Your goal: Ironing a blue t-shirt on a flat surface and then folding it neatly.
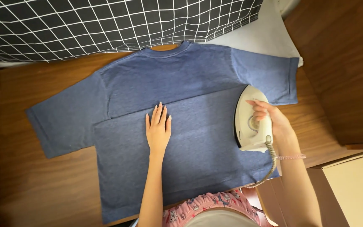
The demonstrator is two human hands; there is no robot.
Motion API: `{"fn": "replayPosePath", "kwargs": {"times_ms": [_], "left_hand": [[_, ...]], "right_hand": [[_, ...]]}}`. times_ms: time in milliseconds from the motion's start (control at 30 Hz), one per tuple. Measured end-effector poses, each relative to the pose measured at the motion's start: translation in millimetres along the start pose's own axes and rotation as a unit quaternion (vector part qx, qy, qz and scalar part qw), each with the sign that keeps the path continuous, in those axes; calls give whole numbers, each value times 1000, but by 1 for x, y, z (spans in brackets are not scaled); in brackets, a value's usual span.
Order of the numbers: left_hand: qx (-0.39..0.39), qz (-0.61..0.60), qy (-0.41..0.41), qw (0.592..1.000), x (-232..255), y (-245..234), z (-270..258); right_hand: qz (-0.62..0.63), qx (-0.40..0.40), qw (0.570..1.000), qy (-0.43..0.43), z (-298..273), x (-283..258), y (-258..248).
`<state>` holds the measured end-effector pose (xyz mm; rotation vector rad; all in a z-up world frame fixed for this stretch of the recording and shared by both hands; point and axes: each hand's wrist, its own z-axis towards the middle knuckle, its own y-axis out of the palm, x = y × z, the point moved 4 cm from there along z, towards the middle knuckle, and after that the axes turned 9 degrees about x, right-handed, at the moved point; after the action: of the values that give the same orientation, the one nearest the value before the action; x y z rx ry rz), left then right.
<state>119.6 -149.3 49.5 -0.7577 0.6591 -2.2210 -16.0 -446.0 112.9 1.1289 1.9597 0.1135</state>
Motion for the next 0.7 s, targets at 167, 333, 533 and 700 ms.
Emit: {"fn": "replayPosePath", "kwargs": {"times_ms": [167, 333, 533, 700], "left_hand": [[14, -7, 1, 1000, -2, 3, -2], [19, -14, -5, 1000, -3, 2, -4], [-7, -46, -32, 998, -7, 2, -5], [-41, -202, -122, 971, -17, 1, -4]], "right_hand": [[33, 5, 999, -28, 13, 4, -11], [-29, 38, 998, -48, 30, 32, 1], [-251, -36, 967, 4, -21, 101, 98], [-206, -107, 961, 151, -32, 152, 139]]}}
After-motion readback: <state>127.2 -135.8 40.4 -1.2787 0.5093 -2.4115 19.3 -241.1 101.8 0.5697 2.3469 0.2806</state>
